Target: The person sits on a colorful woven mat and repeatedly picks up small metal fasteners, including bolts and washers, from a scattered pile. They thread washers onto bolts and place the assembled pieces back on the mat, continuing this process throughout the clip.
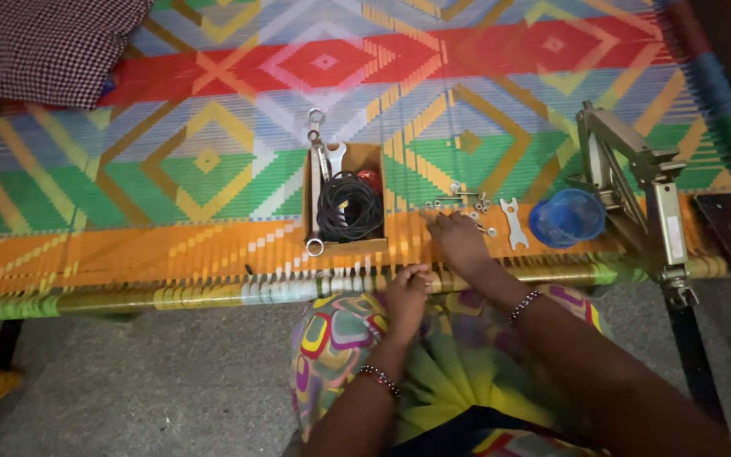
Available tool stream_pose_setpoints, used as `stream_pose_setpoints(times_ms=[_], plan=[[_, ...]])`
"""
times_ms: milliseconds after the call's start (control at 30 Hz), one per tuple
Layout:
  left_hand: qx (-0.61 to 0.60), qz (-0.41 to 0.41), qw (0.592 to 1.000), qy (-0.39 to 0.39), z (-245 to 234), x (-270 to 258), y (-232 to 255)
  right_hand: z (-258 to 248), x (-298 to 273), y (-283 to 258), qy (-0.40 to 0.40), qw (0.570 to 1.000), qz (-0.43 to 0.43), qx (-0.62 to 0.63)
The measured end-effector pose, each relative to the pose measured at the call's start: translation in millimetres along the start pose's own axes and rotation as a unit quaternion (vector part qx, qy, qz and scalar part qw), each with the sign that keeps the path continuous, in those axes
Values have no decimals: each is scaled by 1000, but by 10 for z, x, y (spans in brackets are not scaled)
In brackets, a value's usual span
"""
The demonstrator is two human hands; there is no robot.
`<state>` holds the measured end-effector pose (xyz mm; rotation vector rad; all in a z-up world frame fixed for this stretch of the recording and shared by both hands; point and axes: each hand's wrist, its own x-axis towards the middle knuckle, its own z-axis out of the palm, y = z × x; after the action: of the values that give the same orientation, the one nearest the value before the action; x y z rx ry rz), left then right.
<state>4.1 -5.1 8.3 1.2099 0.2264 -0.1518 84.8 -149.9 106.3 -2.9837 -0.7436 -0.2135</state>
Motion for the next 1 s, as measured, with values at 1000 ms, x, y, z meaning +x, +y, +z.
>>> stream_pose_setpoints(times_ms=[1000], plan=[[209,176,960,68,67,-31,236,-32,-915,-321,-16,995,3,102]])
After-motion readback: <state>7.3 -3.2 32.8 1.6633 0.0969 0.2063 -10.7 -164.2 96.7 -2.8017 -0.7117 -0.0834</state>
